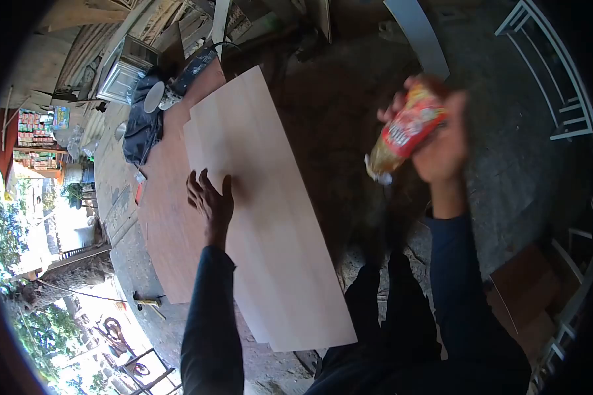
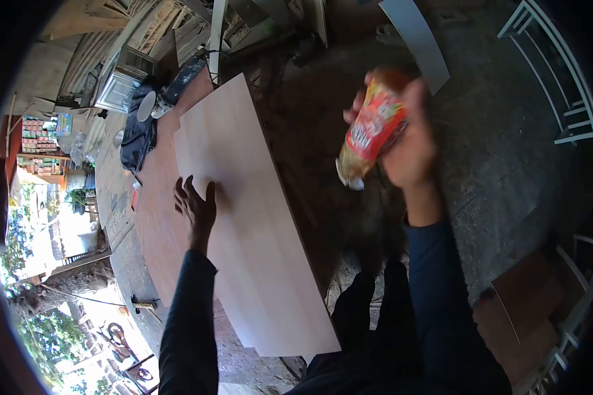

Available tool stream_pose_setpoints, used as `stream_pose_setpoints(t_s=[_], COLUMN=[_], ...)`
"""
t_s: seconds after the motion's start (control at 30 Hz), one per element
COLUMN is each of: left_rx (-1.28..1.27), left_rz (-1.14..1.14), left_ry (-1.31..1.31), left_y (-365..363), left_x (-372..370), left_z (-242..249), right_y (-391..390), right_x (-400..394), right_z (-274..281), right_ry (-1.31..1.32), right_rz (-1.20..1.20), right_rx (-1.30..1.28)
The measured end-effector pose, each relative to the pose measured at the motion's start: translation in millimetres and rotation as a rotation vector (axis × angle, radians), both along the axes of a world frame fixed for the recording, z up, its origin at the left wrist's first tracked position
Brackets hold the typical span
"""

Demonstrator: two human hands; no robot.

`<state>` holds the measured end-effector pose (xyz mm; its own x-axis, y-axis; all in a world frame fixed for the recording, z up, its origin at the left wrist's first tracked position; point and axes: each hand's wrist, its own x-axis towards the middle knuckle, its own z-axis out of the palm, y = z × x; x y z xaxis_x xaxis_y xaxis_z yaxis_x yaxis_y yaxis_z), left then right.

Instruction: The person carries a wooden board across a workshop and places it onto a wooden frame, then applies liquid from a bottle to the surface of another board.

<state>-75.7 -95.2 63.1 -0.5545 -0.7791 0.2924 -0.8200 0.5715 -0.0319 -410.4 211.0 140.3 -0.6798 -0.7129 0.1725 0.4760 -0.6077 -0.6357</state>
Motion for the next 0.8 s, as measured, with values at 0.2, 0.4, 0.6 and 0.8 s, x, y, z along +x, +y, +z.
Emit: stream_pose_setpoints(t_s=[0.2,0.4,0.6,0.8], left_rx=[0.160,0.163,0.177,0.194], left_rz=[-0.191,-0.196,-0.317,-0.363], left_ry=[0.007,-0.026,-0.193,-0.183], left_y=[-15.6,-18.6,-27.9,-40.0], left_x=[-35.8,-33.6,-27.9,-27.6], left_z=[-8.7,-6.7,-2.5,-6.9], right_y=[-28.0,-114.4,-243.8,-324.5], right_x=[-7.2,-22.9,-109.0,-137.4], right_z=[-1.6,-92.3,-98.5,-142.3], right_ry=[0.305,0.011,-0.505,-0.624], right_rz=[-0.247,0.004,-0.018,-0.082], right_rx=[0.107,-0.075,-0.211,-0.320])
